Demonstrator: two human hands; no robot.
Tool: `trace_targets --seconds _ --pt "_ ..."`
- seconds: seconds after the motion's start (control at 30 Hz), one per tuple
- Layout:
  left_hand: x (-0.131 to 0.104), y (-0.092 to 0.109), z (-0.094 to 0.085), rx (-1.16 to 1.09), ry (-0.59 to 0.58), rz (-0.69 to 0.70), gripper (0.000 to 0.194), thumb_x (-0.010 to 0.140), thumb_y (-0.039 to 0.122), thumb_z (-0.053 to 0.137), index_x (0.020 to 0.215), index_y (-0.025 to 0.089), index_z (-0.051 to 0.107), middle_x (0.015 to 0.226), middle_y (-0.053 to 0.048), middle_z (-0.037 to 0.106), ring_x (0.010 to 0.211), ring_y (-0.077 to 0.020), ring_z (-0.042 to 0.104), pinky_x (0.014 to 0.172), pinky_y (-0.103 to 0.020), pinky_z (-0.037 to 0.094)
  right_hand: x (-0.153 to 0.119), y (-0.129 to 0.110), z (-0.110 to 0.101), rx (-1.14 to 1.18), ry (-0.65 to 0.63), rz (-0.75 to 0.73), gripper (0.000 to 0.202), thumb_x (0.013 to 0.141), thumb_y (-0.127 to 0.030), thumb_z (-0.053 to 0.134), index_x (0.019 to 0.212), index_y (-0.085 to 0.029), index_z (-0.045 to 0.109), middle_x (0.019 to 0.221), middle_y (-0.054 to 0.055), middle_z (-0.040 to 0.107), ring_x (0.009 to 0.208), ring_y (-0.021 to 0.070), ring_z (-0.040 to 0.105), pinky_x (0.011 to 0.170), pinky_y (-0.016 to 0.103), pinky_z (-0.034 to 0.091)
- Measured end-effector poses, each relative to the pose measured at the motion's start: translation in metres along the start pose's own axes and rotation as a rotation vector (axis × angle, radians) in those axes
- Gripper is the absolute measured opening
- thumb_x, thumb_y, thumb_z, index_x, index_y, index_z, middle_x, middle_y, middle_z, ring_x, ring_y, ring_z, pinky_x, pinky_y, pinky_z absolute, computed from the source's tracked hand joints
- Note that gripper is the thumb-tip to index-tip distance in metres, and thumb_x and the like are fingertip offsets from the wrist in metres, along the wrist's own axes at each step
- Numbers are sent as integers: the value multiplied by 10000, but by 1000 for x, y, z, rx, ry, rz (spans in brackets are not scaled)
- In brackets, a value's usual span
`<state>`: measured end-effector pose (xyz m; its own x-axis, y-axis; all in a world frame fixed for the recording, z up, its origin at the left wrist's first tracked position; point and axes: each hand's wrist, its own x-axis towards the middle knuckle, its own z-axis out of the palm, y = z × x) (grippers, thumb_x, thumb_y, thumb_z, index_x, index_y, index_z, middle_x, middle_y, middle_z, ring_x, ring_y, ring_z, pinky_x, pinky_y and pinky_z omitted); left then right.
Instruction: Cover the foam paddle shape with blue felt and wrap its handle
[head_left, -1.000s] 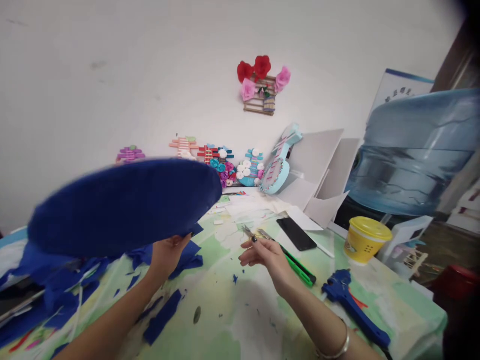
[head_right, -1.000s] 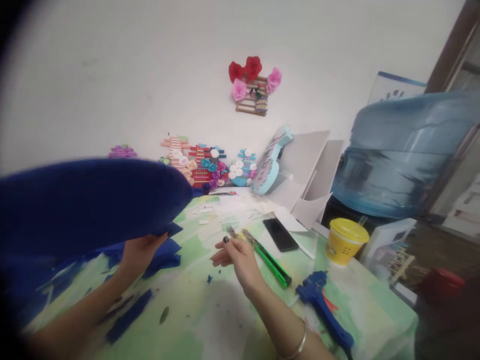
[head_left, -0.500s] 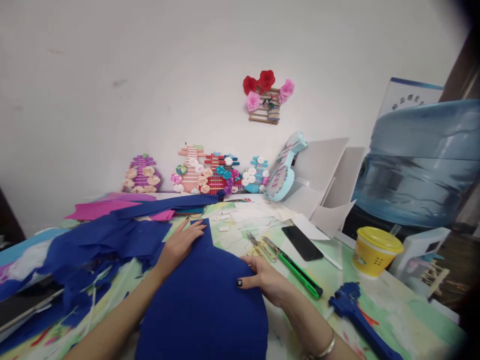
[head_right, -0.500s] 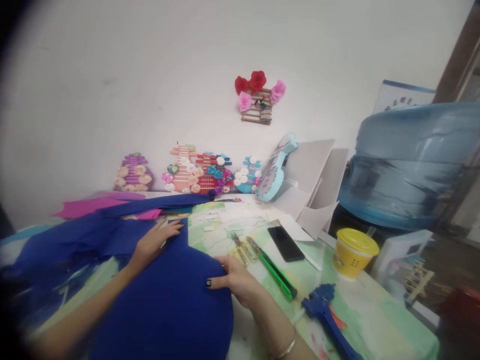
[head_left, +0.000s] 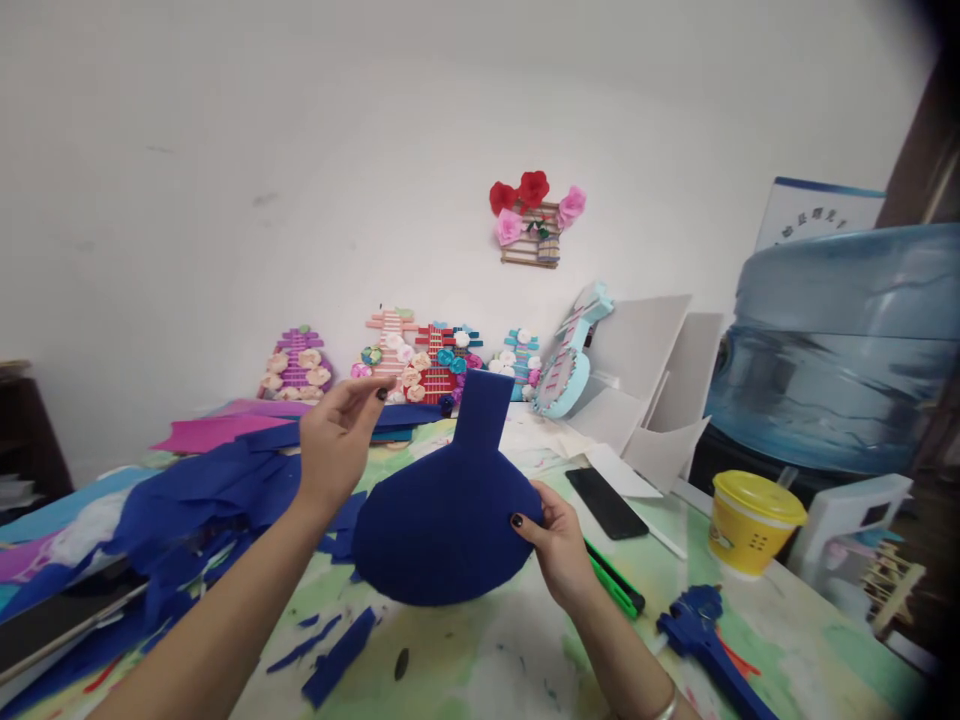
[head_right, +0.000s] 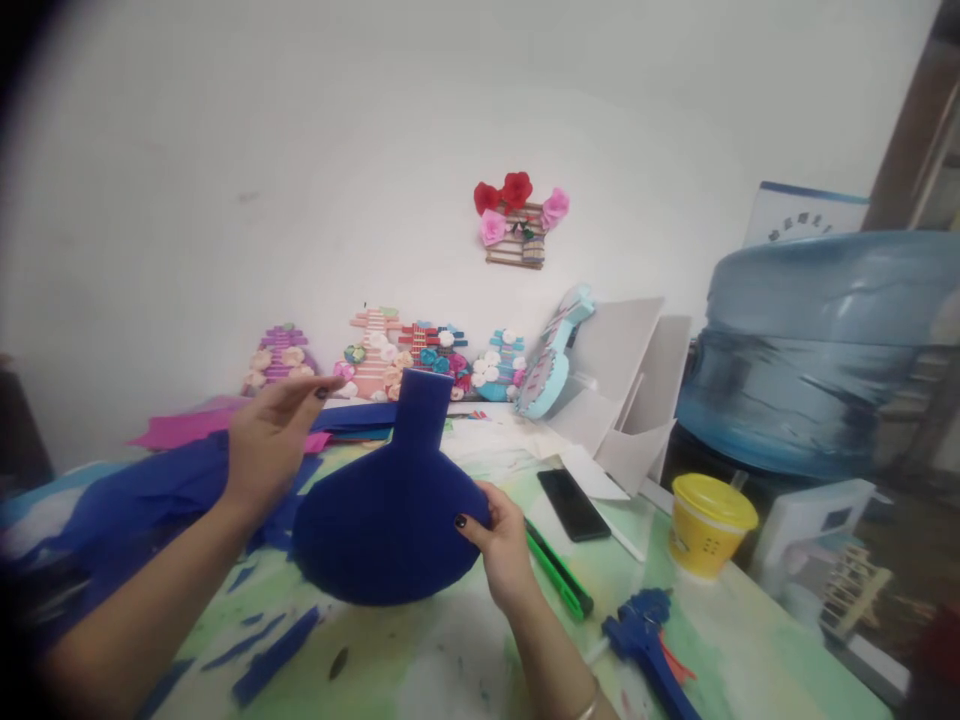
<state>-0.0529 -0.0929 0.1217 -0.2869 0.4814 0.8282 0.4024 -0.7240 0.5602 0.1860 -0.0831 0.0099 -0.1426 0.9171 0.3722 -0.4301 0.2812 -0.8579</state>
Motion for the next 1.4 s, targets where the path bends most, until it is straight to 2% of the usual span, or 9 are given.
trace_targets --seconds 0.17,0.27,0.33,0.5,0.63,0.9,1.07,1.2,1.4 --pt "-10 45 12 -173 -221 -115 293 804 376 658 1000 158 650 1049 -92 708 1009 -224 664 910 -334 532 1 3 -5 -68 35 -86 324 612 -247 813 919 -218 714 832 11 705 758 183 621 725 303 488" --pt "-14 62 21 -267 -313 -196 428 689 353 762 1048 167 624 1048 -93 711 988 -238 671 830 -317 563 1 4 -8 -118 47 -109 324 608 -250 808 921 -221 728 844 23 703 795 203 622 736 320 493" --pt "-15 68 26 -282 -345 -242 449 660 346 779 1045 172 632 990 -83 722 944 -237 682 781 -310 572 2 6 -11 -158 49 -121 320 605 -251 804 916 -217 738 836 31 703 807 217 622 729 331 498" --pt "-16 71 33 -283 -365 -303 324 619 311 799 896 180 695 788 -45 730 755 -218 698 644 -292 575 2 8 -15 -221 41 -126 291 608 -243 796 896 -215 764 825 40 707 778 225 621 695 341 505" --pt "-18 70 34 -349 -364 -309 214 613 259 799 798 188 718 737 -24 728 673 -190 690 622 -288 577 1 8 -15 -232 46 -131 275 607 -223 790 881 -235 777 825 30 716 779 228 629 708 352 514" --pt "-23 73 29 -351 -444 -335 186 607 248 793 776 197 733 774 -40 737 723 -211 700 665 -315 590 1 8 -15 -215 63 -150 304 629 -135 720 887 -283 783 896 22 744 872 259 653 781 389 529" --pt "-26 73 28 -382 -454 -354 158 634 272 795 758 190 741 750 -44 737 675 -182 682 604 -264 558 2 8 -16 -215 57 -181 297 640 -143 714 900 -268 783 944 34 749 924 275 660 886 431 498" --pt "-23 76 31 -461 -429 -371 117 634 231 797 733 192 751 742 -32 740 675 -146 670 630 -223 534 3 10 -16 -227 65 -180 300 634 -144 721 903 -260 782 911 29 752 875 256 664 880 418 494" --pt "-11 78 31 -589 -476 -518 67 616 156 771 683 158 766 704 -55 744 699 -137 675 669 -193 510 6 13 -19 -224 52 -176 307 639 -147 725 912 -276 778 924 16 750 877 231 657 870 380 486"
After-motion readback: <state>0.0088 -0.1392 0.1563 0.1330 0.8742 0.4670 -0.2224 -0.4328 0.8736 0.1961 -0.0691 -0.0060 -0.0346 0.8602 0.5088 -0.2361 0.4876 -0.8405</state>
